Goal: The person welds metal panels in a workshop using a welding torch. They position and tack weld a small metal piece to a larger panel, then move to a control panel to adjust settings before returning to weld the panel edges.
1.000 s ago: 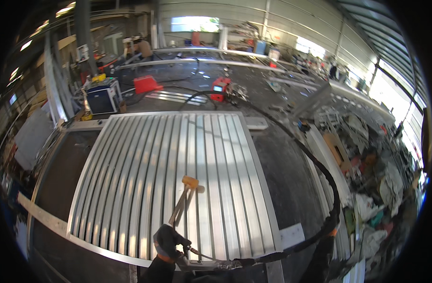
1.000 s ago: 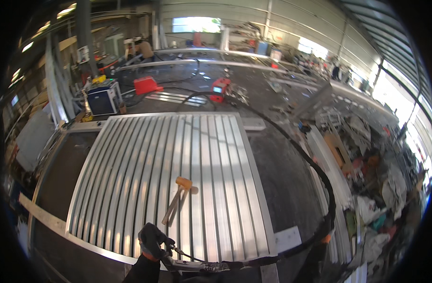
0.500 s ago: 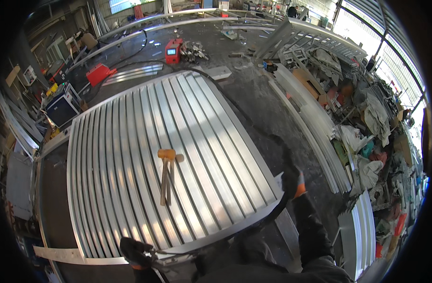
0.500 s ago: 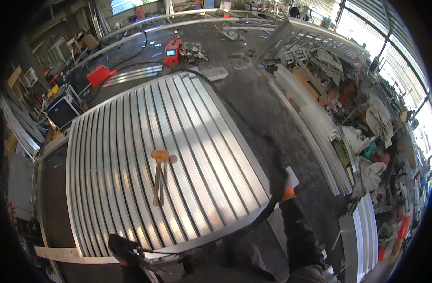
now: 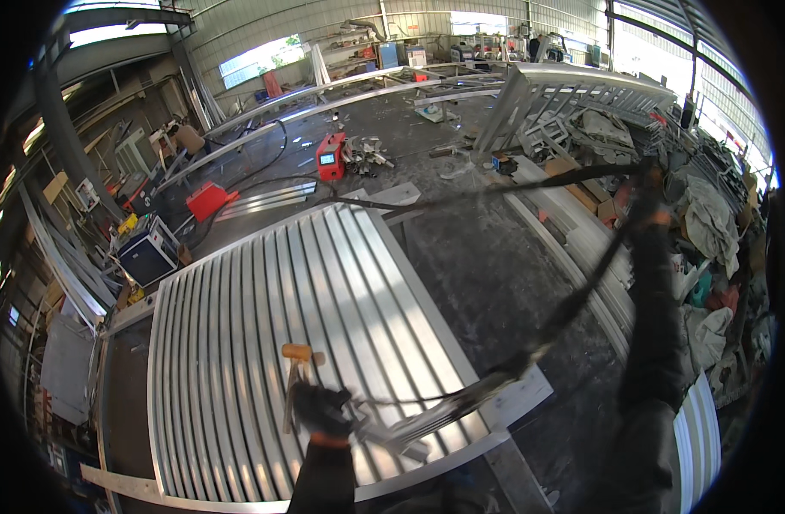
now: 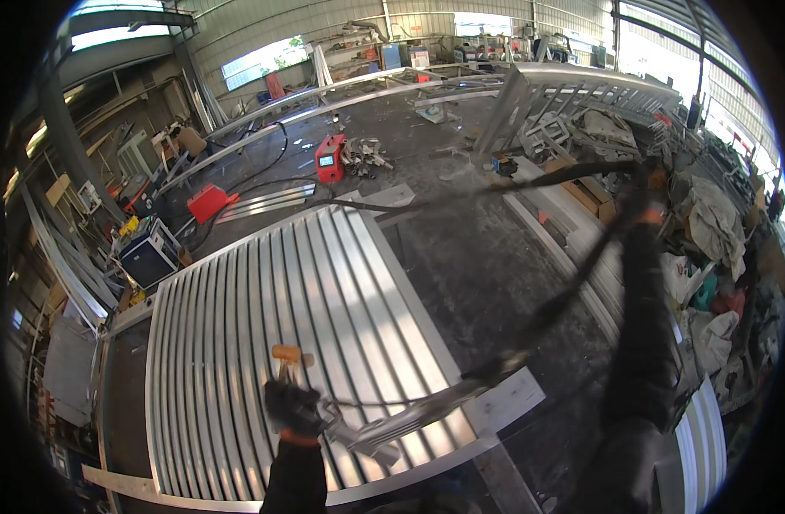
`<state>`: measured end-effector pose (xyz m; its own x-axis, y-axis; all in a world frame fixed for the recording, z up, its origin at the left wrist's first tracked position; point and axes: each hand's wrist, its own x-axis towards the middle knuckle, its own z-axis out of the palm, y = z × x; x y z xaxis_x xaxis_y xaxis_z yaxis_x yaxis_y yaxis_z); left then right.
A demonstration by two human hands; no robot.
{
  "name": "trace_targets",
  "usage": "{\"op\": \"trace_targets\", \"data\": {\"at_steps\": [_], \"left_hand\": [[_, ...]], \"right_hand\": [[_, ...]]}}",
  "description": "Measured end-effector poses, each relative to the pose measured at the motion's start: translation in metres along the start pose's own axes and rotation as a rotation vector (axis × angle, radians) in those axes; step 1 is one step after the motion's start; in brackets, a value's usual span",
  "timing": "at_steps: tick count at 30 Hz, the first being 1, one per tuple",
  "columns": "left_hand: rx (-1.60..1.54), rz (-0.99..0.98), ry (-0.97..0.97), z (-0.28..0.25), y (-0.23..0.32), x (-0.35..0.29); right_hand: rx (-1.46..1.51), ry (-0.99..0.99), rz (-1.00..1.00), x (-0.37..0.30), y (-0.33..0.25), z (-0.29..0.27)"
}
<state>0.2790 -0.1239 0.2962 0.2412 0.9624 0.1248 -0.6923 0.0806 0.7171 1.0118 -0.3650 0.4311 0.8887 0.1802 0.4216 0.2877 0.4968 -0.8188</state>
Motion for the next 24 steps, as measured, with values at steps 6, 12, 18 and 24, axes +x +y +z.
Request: {"op": "trace_targets", "data": {"at_steps": [6,12,18,24], "left_hand": [[-0.416,-0.536,-0.418,0.264,-0.16,-0.034],[-0.535,-0.896,-0.409,0.343,-0.23,-0.142],[-0.537,-1.095,-0.334,0.289,-0.254,-0.129],[-0.429,-0.973,-0.327,0.165,-0.227,-0.05]], "right_hand": [[-0.615,0.447,0.017,-0.073,-0.13,-0.324],[-0.799,0.633,0.399,-0.204,-0.133,-0.438],[-0.731,0.548,0.569,-0.209,-0.099,-0.443],[-0.523,0.351,0.683,-0.16,-0.047,-0.369]]}}
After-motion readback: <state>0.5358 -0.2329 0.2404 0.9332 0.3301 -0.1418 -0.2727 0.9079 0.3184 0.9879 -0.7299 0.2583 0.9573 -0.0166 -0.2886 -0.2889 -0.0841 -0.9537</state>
